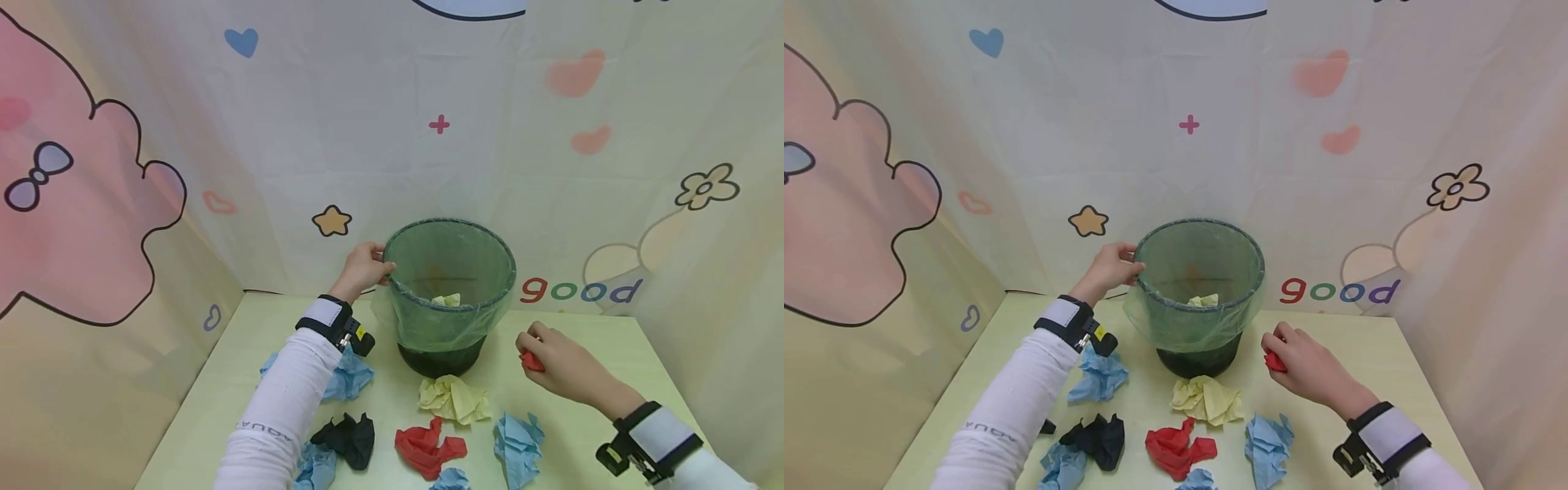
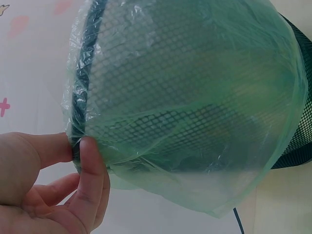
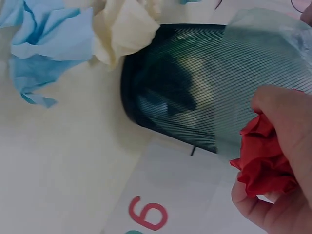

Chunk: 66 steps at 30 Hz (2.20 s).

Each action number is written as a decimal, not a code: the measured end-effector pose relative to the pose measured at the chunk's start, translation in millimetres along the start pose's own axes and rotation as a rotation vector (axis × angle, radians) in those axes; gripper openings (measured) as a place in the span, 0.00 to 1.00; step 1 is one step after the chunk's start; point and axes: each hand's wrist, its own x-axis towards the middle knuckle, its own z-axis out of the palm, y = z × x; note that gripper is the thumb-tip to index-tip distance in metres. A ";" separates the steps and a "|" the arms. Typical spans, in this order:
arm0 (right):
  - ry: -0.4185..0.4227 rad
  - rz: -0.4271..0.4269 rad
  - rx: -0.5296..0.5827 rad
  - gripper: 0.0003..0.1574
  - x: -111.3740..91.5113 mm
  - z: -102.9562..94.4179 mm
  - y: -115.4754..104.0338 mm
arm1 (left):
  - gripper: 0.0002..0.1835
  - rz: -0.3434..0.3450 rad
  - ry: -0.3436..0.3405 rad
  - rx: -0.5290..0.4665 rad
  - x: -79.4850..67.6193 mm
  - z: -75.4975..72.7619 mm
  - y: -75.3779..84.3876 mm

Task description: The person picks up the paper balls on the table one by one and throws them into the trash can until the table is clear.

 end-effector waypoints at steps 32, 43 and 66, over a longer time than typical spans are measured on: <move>0.112 -0.175 0.004 0.13 78.5 -63.5 -15.6 | 0.27 0.012 0.022 0.023 1.0 0.7 -1.4; 0.140 -0.173 0.041 0.12 118.9 -63.1 -12.7 | 0.28 0.005 0.020 0.026 -0.6 1.9 -0.4; 0.024 -0.085 0.103 0.12 159.5 -58.9 -7.4 | 0.28 0.007 0.016 0.018 0.5 0.6 -2.4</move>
